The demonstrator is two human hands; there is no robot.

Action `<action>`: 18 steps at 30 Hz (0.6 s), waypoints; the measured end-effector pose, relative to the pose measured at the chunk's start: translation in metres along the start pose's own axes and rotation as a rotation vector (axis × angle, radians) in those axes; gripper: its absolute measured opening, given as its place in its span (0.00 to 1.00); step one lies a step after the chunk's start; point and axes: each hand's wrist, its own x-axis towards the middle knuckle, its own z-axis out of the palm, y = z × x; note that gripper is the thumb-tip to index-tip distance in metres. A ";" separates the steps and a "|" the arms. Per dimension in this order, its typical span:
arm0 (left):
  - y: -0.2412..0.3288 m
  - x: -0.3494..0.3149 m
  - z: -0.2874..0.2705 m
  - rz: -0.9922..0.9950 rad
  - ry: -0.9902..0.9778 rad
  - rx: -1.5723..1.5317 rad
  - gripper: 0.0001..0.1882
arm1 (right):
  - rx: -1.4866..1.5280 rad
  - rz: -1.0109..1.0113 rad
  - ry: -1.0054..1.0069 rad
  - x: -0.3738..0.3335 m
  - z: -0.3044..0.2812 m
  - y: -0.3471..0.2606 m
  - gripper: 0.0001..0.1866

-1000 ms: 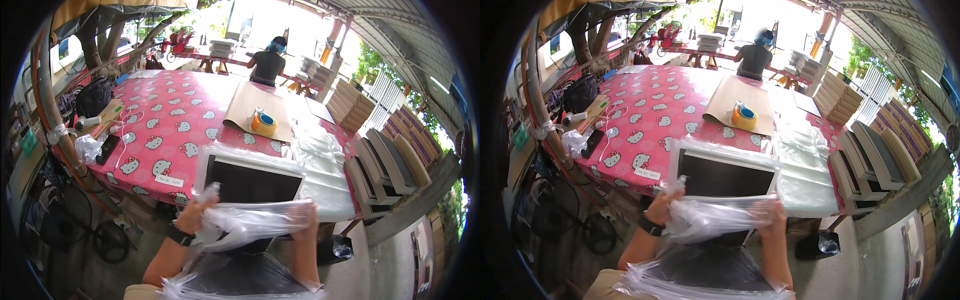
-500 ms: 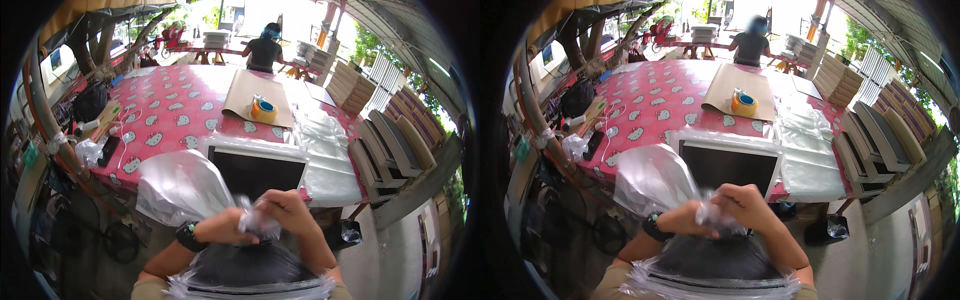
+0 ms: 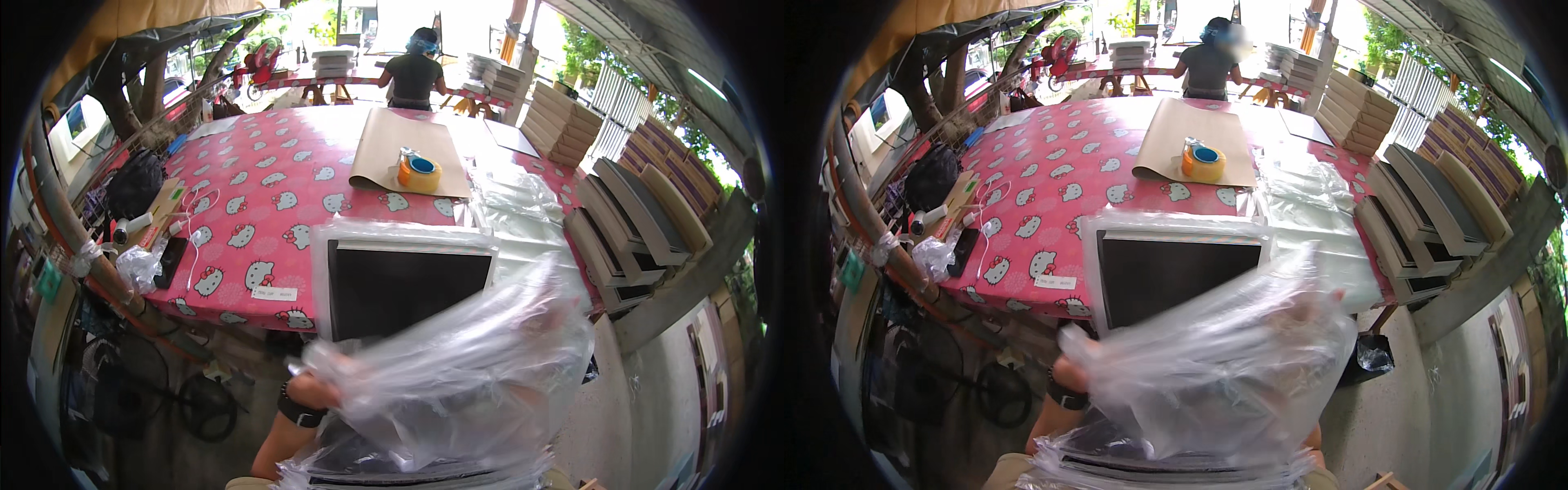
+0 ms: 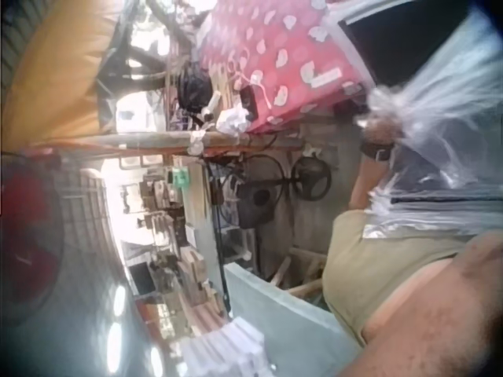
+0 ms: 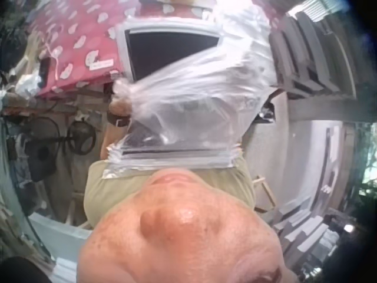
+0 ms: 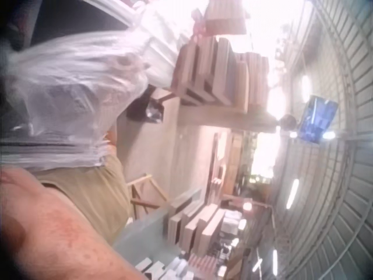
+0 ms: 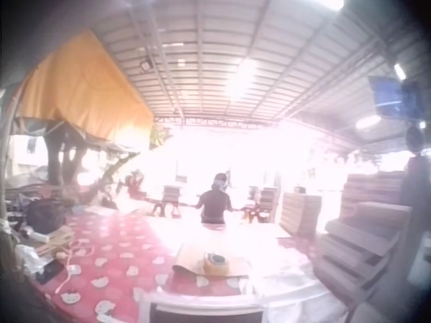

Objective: The person places printed pictures into plastic sleeves and then inserts them into a stack of folders or books on a table.

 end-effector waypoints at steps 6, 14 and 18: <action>0.032 0.027 -0.002 0.514 0.641 0.336 0.17 | -0.464 0.112 -0.906 0.029 0.021 0.005 0.06; 0.077 0.081 0.000 0.055 0.458 0.939 0.28 | -0.355 -0.038 0.429 0.036 0.006 -0.066 0.13; 0.063 0.114 -0.014 0.038 0.704 1.682 0.24 | -1.195 -0.174 0.656 0.069 -0.020 -0.052 0.15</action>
